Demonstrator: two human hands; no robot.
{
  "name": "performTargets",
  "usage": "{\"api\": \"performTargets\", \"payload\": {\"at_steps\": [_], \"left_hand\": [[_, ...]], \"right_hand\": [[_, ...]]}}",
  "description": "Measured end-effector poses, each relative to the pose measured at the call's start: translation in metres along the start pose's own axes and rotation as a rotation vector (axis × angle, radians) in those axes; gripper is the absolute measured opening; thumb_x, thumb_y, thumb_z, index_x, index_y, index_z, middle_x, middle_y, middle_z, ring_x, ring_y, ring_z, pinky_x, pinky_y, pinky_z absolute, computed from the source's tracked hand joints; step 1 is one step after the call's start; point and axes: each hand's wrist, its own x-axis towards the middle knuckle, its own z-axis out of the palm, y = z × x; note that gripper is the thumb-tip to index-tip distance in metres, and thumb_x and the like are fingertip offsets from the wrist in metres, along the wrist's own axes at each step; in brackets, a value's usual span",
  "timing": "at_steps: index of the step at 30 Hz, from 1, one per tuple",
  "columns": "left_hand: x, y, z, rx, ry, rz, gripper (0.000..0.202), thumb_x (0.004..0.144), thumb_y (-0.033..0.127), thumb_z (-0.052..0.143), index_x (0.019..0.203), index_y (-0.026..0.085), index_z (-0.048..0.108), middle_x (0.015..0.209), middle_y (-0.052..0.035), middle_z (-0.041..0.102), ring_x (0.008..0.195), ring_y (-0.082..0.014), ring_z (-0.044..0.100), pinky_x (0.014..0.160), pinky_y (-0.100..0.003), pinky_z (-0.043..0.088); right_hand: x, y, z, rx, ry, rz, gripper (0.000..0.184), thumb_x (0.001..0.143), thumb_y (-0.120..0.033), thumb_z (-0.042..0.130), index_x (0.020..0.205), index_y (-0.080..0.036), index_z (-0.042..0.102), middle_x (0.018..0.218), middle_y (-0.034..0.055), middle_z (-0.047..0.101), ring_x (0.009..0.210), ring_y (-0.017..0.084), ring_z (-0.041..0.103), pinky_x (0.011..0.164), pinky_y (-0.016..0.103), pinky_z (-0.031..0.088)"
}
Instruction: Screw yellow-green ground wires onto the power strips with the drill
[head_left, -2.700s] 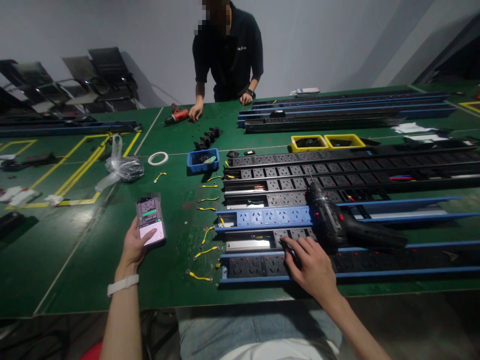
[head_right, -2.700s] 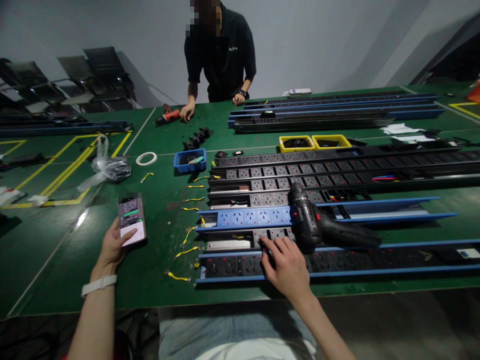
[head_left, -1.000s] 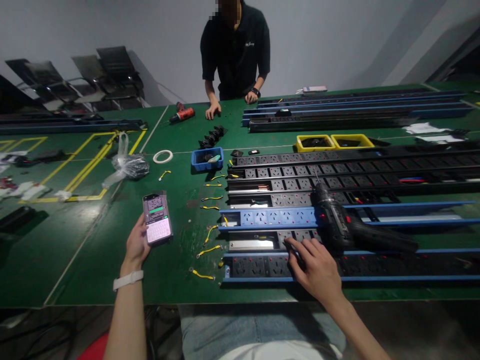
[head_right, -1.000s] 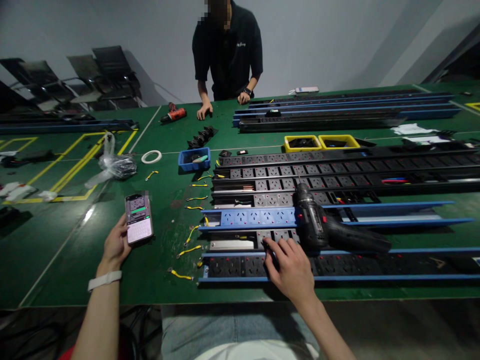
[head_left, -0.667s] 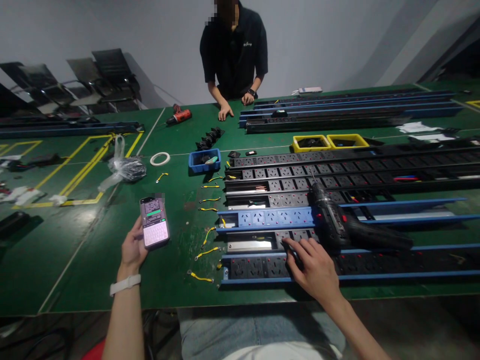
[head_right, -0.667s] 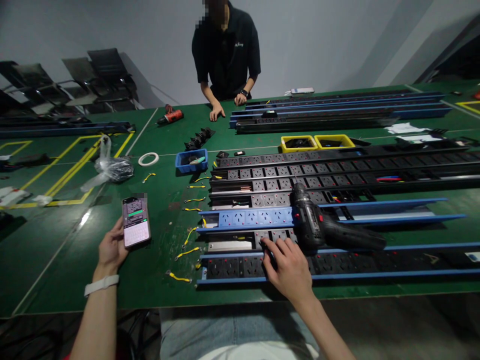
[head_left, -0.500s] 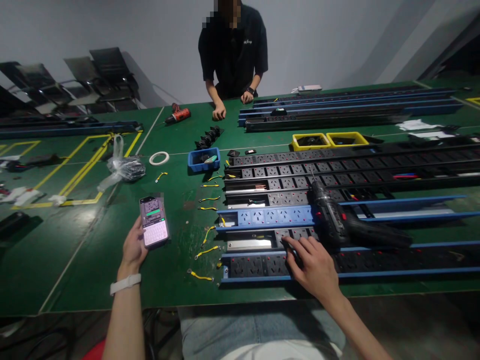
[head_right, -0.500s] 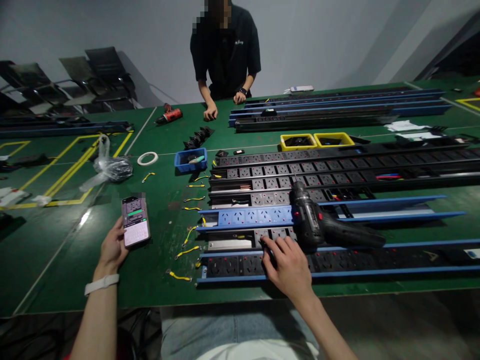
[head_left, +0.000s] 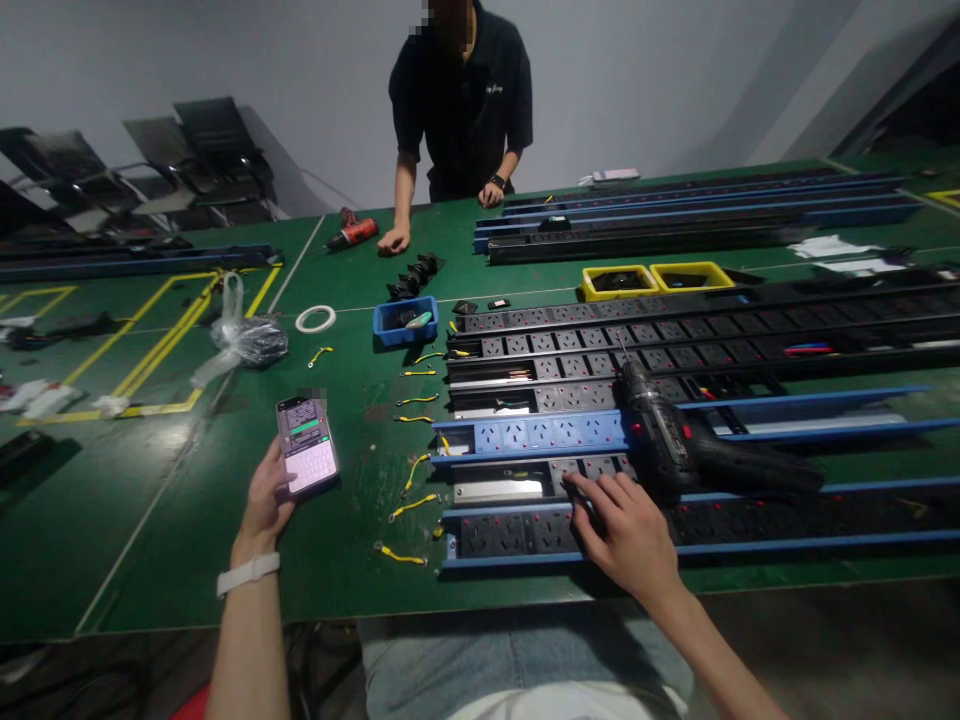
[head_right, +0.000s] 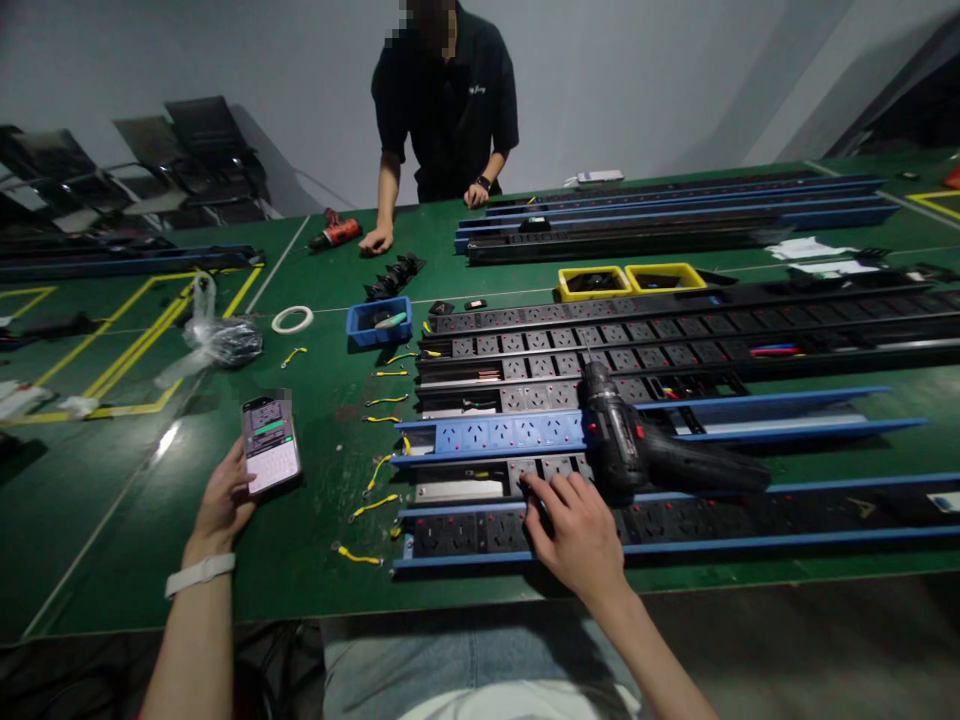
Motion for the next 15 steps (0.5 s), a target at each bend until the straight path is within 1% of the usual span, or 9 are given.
{"api": "performTargets", "payload": {"at_steps": [6,10,15], "left_hand": [[0.0044,-0.004,-0.0045,-0.004,-0.047,0.014,0.083,0.05,0.016,0.079,0.132,0.024,0.064,0.116,-0.005,0.071,0.098,-0.0213,0.069,0.08,-0.025,0.059],[0.0065,-0.0061,-0.0066,0.01,-0.051,0.019,0.086,0.049,0.016,0.082,0.132,0.024,0.063,0.118,-0.0061,0.07,0.098,-0.0229,0.069,0.081,-0.027,0.06],[0.0062,-0.0052,-0.0048,0.031,-0.056,0.034,0.084,0.05,0.021,0.086,0.13,0.023,0.062,0.119,-0.0074,0.069,0.099,-0.0244,0.069,0.082,-0.029,0.061]], "right_hand": [[0.0,0.0003,0.0009,0.011,-0.006,0.005,0.031,0.095,-0.024,0.054,0.123,-0.015,0.065,0.091,0.0066,0.061,0.089,0.024,0.05,0.082,0.037,0.042],[-0.0006,0.001,0.002,0.006,-0.012,0.013,0.032,0.095,-0.023,0.054,0.124,-0.016,0.065,0.092,0.0067,0.06,0.09,0.024,0.051,0.083,0.037,0.042],[-0.0018,0.0004,0.0011,0.013,-0.014,0.013,0.032,0.095,-0.023,0.054,0.124,-0.016,0.065,0.092,0.0065,0.06,0.09,0.024,0.051,0.083,0.037,0.042]]}}
